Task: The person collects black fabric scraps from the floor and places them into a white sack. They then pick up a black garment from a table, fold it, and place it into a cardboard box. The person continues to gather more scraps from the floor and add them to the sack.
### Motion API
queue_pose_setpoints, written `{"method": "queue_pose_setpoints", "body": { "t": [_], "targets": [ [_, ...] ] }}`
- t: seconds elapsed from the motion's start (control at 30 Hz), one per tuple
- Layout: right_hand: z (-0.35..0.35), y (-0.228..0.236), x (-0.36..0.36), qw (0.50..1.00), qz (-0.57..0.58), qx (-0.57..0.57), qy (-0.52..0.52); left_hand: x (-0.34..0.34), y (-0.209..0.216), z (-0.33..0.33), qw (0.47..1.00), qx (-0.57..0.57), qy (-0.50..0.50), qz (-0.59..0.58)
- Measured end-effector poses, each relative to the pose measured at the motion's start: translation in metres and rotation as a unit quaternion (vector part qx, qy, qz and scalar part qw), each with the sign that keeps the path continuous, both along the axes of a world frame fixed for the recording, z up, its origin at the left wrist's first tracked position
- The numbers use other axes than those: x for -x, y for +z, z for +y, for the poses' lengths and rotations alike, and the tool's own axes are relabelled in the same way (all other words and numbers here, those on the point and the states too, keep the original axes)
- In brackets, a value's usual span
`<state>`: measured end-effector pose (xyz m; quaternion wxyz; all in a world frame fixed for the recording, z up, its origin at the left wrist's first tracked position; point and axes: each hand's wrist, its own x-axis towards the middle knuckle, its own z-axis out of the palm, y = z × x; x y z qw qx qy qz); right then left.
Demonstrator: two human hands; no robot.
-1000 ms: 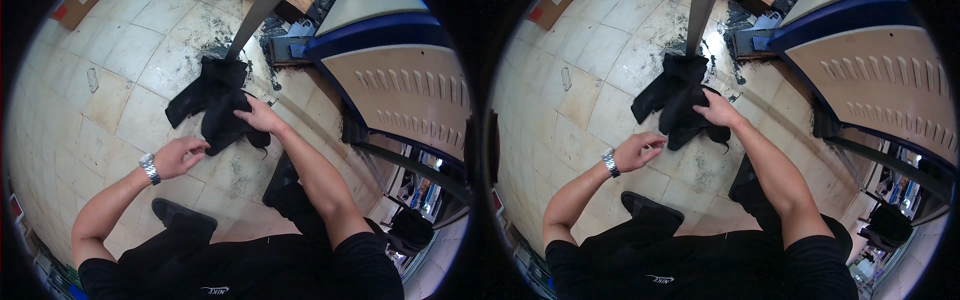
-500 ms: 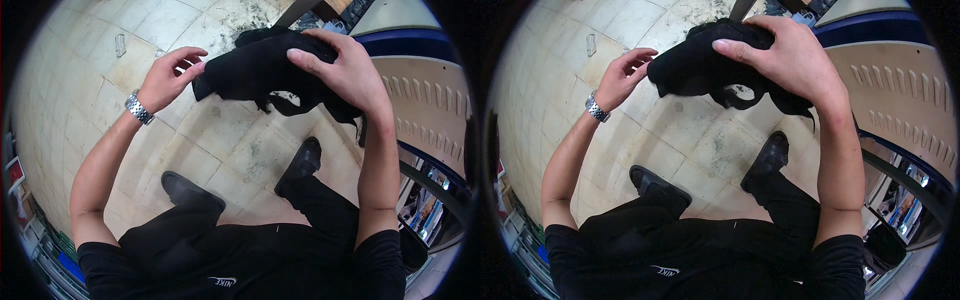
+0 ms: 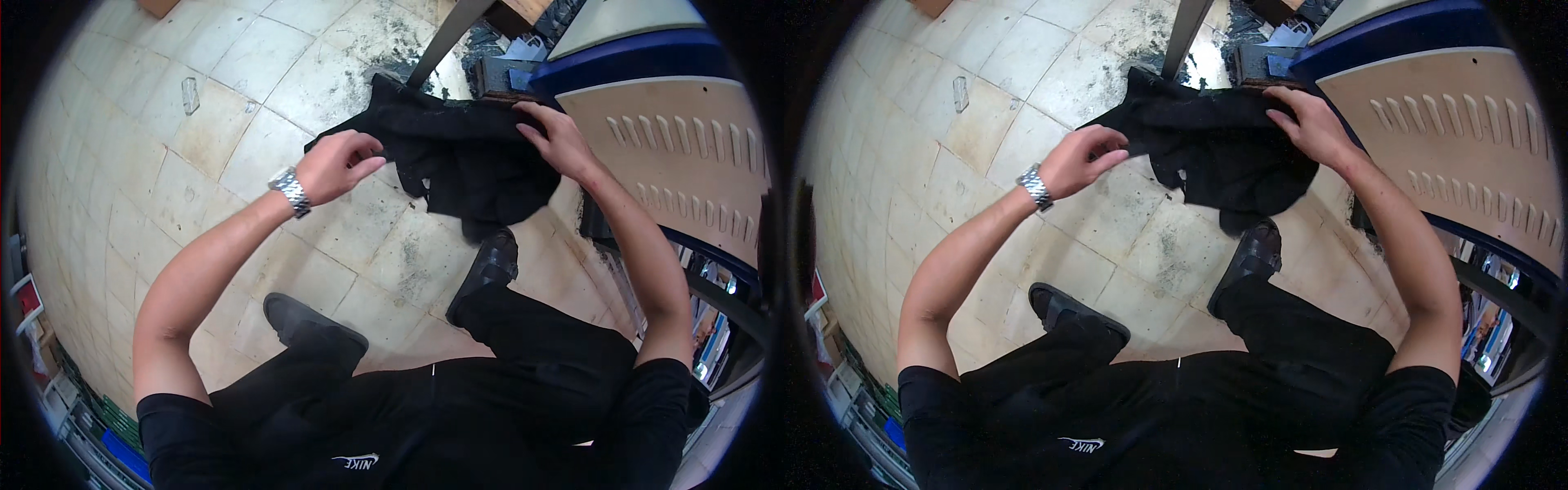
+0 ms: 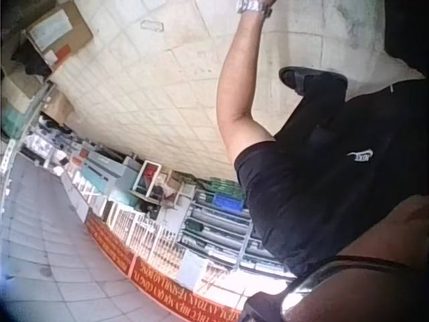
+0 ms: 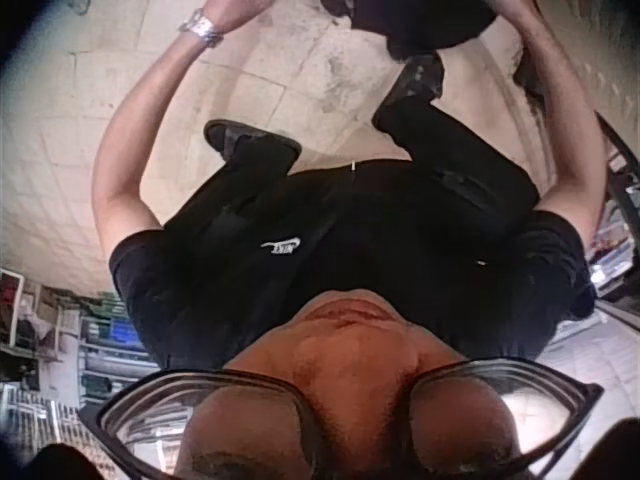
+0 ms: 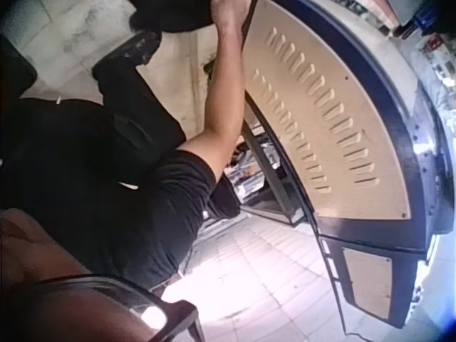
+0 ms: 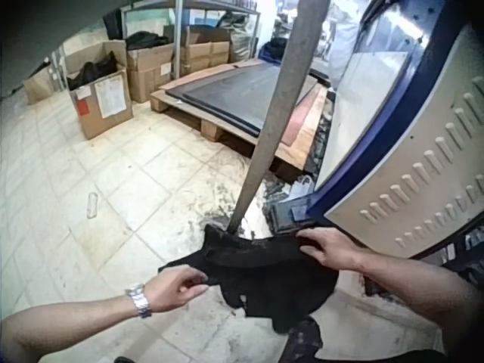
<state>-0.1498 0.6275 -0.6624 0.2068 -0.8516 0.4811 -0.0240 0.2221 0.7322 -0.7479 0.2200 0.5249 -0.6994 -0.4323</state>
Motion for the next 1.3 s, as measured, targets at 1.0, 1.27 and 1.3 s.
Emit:
{"method": "queue_pose_setpoints", "body": {
  "t": [1.0, 1.27, 1.3],
  "targets": [
    [0.089, -0.210, 0.033, 0.974, 0.027, 0.084, -0.210, 0.135, -0.062, -0.004, 0.936, 0.086, -0.008, -0.342],
    [0.094, -0.214, 0.034, 0.981, -0.099, 0.074, -0.147, 0.109, -0.087, 0.004, 0.961, 0.075, -0.047, -0.263],
    [0.099, -0.212, 0.029, 0.982, -0.119, 0.062, -0.136, 0.102, -0.083, 0.006, 0.969, 0.067, -0.047, -0.234]
  ]
}}
